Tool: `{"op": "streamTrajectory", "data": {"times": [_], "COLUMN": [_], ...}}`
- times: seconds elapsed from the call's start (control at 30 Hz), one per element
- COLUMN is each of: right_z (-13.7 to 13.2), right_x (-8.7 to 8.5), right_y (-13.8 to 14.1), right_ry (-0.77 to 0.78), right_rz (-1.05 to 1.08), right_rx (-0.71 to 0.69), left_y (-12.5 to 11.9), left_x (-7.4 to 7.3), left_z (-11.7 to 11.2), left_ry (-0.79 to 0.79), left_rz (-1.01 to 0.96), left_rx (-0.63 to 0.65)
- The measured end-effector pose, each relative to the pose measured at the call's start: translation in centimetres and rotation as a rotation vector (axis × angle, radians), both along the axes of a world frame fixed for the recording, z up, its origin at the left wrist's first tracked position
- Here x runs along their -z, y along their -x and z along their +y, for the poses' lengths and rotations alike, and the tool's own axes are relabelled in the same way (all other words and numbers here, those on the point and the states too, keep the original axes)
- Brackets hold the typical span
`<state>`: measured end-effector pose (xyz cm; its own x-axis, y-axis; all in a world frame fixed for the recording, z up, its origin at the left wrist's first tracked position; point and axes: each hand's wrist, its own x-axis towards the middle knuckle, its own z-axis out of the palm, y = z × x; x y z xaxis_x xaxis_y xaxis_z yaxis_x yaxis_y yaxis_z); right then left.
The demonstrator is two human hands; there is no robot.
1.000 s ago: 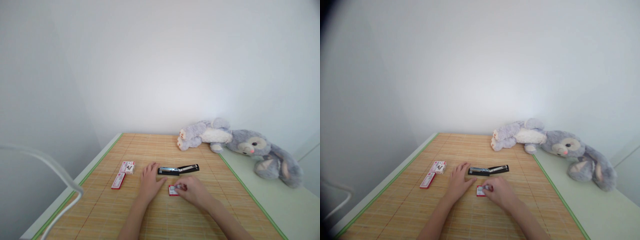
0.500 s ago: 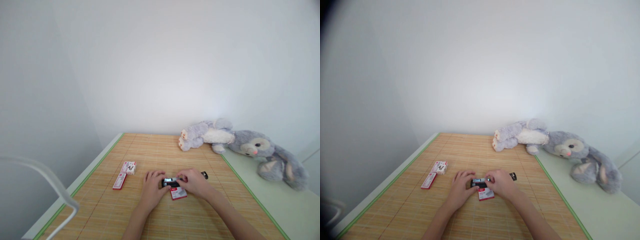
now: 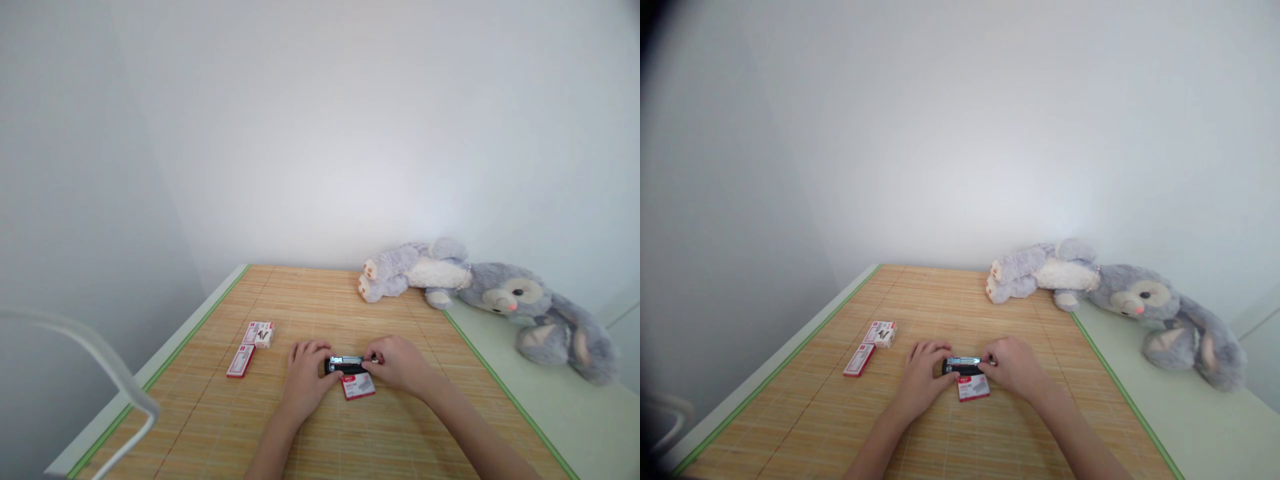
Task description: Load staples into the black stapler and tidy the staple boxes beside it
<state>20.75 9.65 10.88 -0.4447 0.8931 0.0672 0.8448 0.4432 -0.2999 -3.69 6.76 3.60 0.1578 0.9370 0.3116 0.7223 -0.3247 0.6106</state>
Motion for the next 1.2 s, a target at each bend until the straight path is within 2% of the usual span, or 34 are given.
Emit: {"op": "streamTrajectory", "data": {"times": [0.23, 0.33, 0.43, 0.57, 0.67, 0.77, 0.87, 0.97, 1.07, 1.2], "right_z": [-2.8, -3.3, -2.7, -1.0, -0.3, -0.3, -0.6, -0.4, 0.2, 1.0], "right_x": [0.8, 0.6, -0.2, -0.8, -0.8, -1.1, -2.0, -2.7, -2.6, -1.6], "right_y": [3.6, 3.8, 1.5, -4.4, -8.4, -9.9, -8.5, -5.2, -1.7, 1.9], "right_ry": [-0.009, 0.006, -0.039, -0.173, -0.011, 0.209, 0.323, 0.355, 0.305, 0.276], "right_rz": [0.068, 0.071, 0.078, 0.092, 0.115, 0.268, 0.528, 0.653, 0.647, 0.514], "right_rx": [-0.054, -0.049, 0.007, 0.036, 0.068, 0.057, -0.006, -0.078, -0.140, -0.228], "left_y": [-0.1, 0.0, 0.0, 0.1, 0.1, 0.0, -0.1, -0.2, -0.2, -0.2], "left_x": [-0.1, -0.1, 0.0, 0.1, 0.0, -0.1, -0.2, -0.2, -0.2, -0.4], "left_z": [-0.1, -0.1, 0.0, 0.0, -0.1, -0.2, -0.3, -0.4, -0.4, -0.5], "left_ry": [-0.003, -0.004, -0.005, -0.003, 0.005, 0.007, 0.002, 0.000, -0.002, 0.005], "left_rz": [0.006, 0.010, 0.009, 0.009, 0.007, 0.006, 0.003, 0.004, 0.006, 0.008], "left_rx": [-0.003, -0.002, -0.011, -0.008, -0.011, -0.010, 0.001, 0.006, 0.008, 0.015]}}
